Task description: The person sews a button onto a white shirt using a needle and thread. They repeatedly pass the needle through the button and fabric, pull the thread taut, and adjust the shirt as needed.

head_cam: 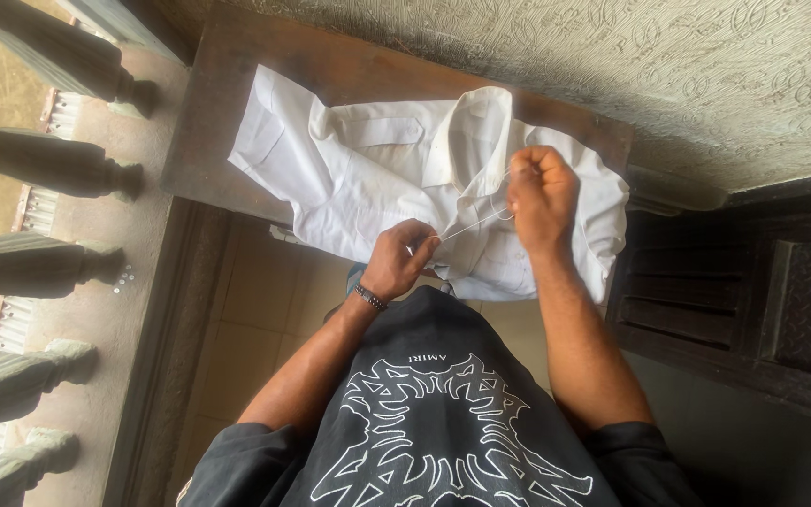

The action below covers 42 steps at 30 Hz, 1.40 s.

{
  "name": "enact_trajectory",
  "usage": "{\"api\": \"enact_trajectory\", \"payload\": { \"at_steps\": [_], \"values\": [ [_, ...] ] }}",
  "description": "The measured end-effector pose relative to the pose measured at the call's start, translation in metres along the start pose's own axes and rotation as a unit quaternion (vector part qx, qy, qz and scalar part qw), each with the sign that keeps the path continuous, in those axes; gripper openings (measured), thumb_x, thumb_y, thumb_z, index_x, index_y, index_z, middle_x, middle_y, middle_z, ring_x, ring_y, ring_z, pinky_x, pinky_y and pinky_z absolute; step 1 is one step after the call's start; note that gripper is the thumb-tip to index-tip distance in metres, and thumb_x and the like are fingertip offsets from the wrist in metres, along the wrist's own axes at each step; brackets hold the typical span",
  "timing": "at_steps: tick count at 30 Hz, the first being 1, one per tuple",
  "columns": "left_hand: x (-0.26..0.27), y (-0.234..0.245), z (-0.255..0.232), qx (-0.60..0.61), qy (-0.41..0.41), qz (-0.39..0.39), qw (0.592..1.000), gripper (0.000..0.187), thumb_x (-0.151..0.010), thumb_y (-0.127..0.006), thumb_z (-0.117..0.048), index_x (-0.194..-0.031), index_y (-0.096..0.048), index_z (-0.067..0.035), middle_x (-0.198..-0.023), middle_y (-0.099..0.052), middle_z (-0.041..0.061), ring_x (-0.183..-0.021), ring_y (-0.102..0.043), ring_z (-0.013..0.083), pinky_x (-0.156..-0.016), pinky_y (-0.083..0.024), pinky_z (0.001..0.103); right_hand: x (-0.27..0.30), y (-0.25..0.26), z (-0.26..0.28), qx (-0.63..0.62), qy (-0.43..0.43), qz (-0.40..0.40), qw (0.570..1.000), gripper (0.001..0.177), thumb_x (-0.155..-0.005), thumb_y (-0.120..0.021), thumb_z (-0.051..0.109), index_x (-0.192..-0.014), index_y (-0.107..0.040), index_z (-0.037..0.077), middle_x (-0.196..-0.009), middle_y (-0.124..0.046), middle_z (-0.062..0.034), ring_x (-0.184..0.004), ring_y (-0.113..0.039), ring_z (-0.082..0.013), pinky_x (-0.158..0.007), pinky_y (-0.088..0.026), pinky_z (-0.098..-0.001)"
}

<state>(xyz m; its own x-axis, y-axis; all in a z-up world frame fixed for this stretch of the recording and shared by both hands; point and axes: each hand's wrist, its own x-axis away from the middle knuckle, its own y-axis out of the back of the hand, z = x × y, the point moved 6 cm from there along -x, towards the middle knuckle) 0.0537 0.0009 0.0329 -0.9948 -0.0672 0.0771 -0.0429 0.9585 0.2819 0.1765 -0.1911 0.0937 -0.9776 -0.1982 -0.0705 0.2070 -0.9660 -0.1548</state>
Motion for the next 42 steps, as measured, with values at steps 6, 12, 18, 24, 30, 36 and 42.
{"api": "enact_trajectory", "payload": {
  "at_steps": [6, 12, 18, 24, 30, 36, 42],
  "values": [
    [0.0, -0.002, -0.005, -0.109, -0.113, -0.058, 0.986, 0.011, -0.088, -0.07, -0.012, -0.092, -0.07, -0.002, -0.086, -0.069, 0.016, -0.082, -0.066, 0.0344, -0.075, -0.053, 0.044, 0.006, -0.011, 0.02, 0.124, 0.002, 0.017, 0.992, 0.013, -0.107, -0.061, 0.014, -0.105, -0.063, 0.002, -0.069, -0.054, 0.0024, -0.057, -0.046, -0.0031, -0.052, -0.037, -0.0213],
    [-0.003, -0.02, -0.014, -0.179, -0.194, -0.058, 0.963, 0.006, -0.088, -0.065, -0.006, -0.094, -0.065, -0.002, -0.085, -0.064, 0.015, -0.085, -0.061, 0.0356, -0.078, -0.051, 0.046, 0.028, -0.03, 0.06, 0.245, 0.084, 0.039, 0.965, 0.011, -0.106, -0.061, 0.012, -0.104, -0.063, 0.002, -0.083, -0.062, 0.0024, -0.065, -0.056, -0.0037, -0.057, -0.045, -0.0213],
    [-0.005, -0.016, -0.017, -0.157, -0.169, -0.06, 0.971, 0.006, -0.088, -0.064, -0.007, -0.092, -0.065, -0.002, -0.086, -0.065, 0.015, -0.085, -0.061, 0.0365, -0.078, -0.05, 0.046, 0.025, -0.02, 0.059, 0.253, 0.082, 0.014, 0.964, 0.01, -0.107, -0.062, 0.01, -0.102, -0.064, 0.001, -0.08, -0.061, 0.001, -0.066, -0.054, -0.0052, -0.059, -0.043, -0.0216],
    [-0.003, -0.006, -0.018, -0.079, -0.107, -0.018, 0.991, 0.014, -0.085, -0.067, -0.013, -0.089, -0.065, -0.001, -0.083, -0.065, 0.017, -0.082, -0.062, 0.0366, -0.074, -0.05, 0.047, 0.014, 0.003, 0.044, 0.24, 0.038, -0.019, 0.97, 0.01, -0.105, -0.063, 0.01, -0.103, -0.066, 0.001, -0.074, -0.061, 0.0024, -0.062, -0.053, -0.0033, -0.056, -0.042, -0.0207],
    [0.002, -0.009, -0.023, -0.145, -0.177, -0.076, 0.97, 0.009, -0.085, -0.067, -0.01, -0.083, -0.061, -0.004, -0.08, -0.063, 0.013, -0.082, -0.06, 0.0348, -0.072, -0.05, 0.046, 0.015, -0.008, 0.049, 0.274, 0.041, 0.02, 0.961, 0.008, -0.104, -0.064, 0.009, -0.103, -0.066, 0.001, -0.079, -0.063, -0.0005, -0.065, -0.055, -0.0059, -0.059, -0.044, -0.0231],
    [-0.002, -0.023, -0.011, -0.242, -0.181, -0.084, 0.949, 0.009, -0.082, -0.066, -0.007, -0.079, -0.058, -0.005, -0.077, -0.06, 0.012, -0.078, -0.059, 0.0342, -0.071, -0.05, 0.046, 0.03, -0.033, 0.062, 0.328, 0.09, 0.051, 0.939, 0.006, -0.101, -0.066, 0.006, -0.101, -0.066, 0.0, -0.088, -0.07, -0.0068, -0.073, -0.065, -0.0134, -0.067, -0.052, -0.0281],
    [-0.011, -0.023, -0.005, -0.249, -0.105, -0.073, 0.96, 0.009, -0.086, -0.064, -0.01, -0.079, -0.06, -0.005, -0.078, -0.064, 0.014, -0.079, -0.062, 0.0352, -0.072, -0.051, 0.047, 0.042, -0.041, 0.067, 0.35, 0.119, 0.064, 0.927, 0.005, -0.1, -0.068, 0.004, -0.1, -0.066, -0.001, -0.09, -0.07, -0.0089, -0.078, -0.067, -0.0158, -0.07, -0.054, -0.0288]
  ]
}}
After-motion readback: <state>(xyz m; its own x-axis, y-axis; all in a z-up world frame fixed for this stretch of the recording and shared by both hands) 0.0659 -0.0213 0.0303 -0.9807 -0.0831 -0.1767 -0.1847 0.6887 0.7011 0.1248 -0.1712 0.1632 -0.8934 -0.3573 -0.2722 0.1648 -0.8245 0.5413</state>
